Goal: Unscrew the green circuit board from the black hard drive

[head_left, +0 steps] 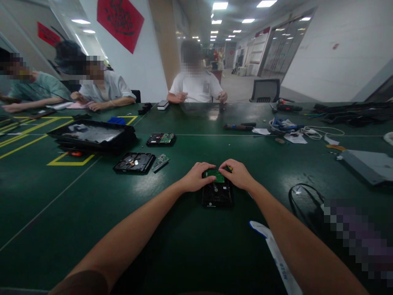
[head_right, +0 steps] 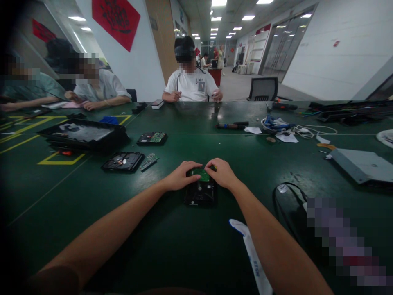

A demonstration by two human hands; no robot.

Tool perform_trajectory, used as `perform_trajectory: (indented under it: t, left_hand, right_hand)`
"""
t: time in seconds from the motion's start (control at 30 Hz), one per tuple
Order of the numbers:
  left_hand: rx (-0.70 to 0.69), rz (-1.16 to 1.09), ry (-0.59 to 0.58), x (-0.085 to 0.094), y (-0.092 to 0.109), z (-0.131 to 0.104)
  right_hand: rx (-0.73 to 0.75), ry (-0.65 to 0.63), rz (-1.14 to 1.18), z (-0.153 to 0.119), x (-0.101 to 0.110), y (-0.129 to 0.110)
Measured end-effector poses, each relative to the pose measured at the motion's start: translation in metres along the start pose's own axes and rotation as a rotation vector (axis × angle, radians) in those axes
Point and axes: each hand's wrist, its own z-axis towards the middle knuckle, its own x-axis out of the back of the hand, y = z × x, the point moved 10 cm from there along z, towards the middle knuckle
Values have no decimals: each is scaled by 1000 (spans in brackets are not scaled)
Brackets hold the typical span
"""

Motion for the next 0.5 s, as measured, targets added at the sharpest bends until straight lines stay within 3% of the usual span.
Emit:
perform_trajectory:
  t: [0.5]
  left_hand:
    - [-89, -44, 0, -2, 0, 2]
  right_hand:
    - [52, 27, 9, 0, 2, -7]
